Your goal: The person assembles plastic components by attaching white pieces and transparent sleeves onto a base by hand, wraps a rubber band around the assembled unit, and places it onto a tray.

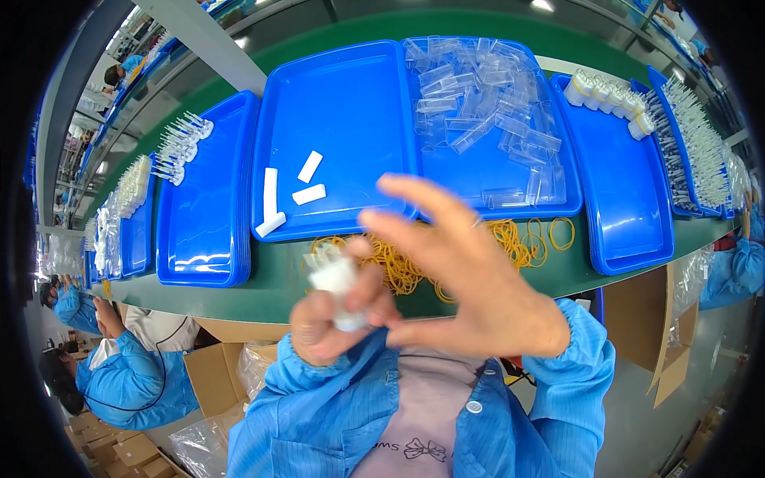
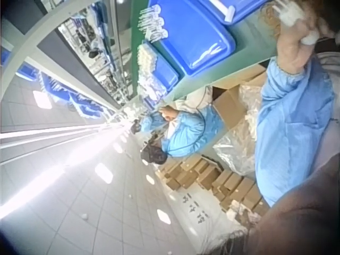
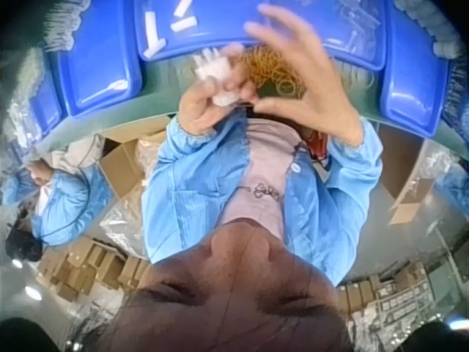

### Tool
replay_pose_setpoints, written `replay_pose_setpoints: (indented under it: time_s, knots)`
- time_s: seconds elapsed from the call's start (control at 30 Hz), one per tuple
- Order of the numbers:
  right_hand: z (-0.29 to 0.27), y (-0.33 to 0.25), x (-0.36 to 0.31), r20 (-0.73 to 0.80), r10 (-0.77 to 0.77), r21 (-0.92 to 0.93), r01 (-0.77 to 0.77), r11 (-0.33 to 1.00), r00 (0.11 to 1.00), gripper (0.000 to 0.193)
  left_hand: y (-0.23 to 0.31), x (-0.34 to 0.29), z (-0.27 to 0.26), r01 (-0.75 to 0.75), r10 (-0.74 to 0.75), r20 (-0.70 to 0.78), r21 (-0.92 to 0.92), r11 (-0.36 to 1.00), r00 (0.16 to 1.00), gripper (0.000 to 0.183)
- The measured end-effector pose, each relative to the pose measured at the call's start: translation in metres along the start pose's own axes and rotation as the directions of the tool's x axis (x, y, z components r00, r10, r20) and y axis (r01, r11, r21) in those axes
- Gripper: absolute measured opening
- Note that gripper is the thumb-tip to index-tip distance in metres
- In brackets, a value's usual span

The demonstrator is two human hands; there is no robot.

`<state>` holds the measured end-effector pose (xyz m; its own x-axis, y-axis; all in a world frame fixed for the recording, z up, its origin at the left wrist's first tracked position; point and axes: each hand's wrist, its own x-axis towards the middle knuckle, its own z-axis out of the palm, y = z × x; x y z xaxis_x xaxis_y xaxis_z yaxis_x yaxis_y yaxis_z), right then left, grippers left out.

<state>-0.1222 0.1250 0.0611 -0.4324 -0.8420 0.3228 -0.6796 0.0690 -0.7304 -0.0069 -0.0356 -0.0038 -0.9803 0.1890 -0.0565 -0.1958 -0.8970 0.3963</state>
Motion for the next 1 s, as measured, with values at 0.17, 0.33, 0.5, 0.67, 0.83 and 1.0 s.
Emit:
replay_pose_setpoints:
  time_s: [0.17,0.33,0.5,0.67,0.83,1.0]
  knots:
    - [-0.003,0.043,-0.012,-0.141,0.108,-0.195,-0.135,0.972,0.984,0.018,0.044,-0.023,-0.015,-0.305,0.304,-0.042,-0.009,0.952,0.952,0.07]
    - [0.019,0.059,-0.01,-0.028,0.004,-0.586,-0.019,0.81,1.0,0.006,0.054,-0.036,-0.022,-0.463,0.476,-0.185,0.113,0.879,0.86,0.053]
    - [0.028,0.075,-0.011,0.061,-0.099,-0.702,0.113,0.703,0.993,0.006,0.046,-0.028,-0.016,-0.474,0.544,-0.226,0.297,0.829,0.808,0.056]
    - [0.022,0.071,-0.017,-0.056,-0.106,-0.626,0.047,0.779,0.993,0.005,0.029,-0.025,-0.008,-0.435,0.556,-0.177,0.451,0.779,0.812,0.07]
    - [0.014,0.064,-0.017,-0.181,-0.086,-0.563,-0.031,0.826,0.98,0.012,-0.001,-0.013,0.006,-0.221,0.315,-0.184,0.402,0.889,0.931,0.089]
    - [0.005,0.059,-0.017,-0.24,-0.059,-0.459,-0.059,0.886,0.969,0.015,-0.025,0.019,0.008,-0.077,0.217,-0.163,0.602,0.795,0.962,0.092]
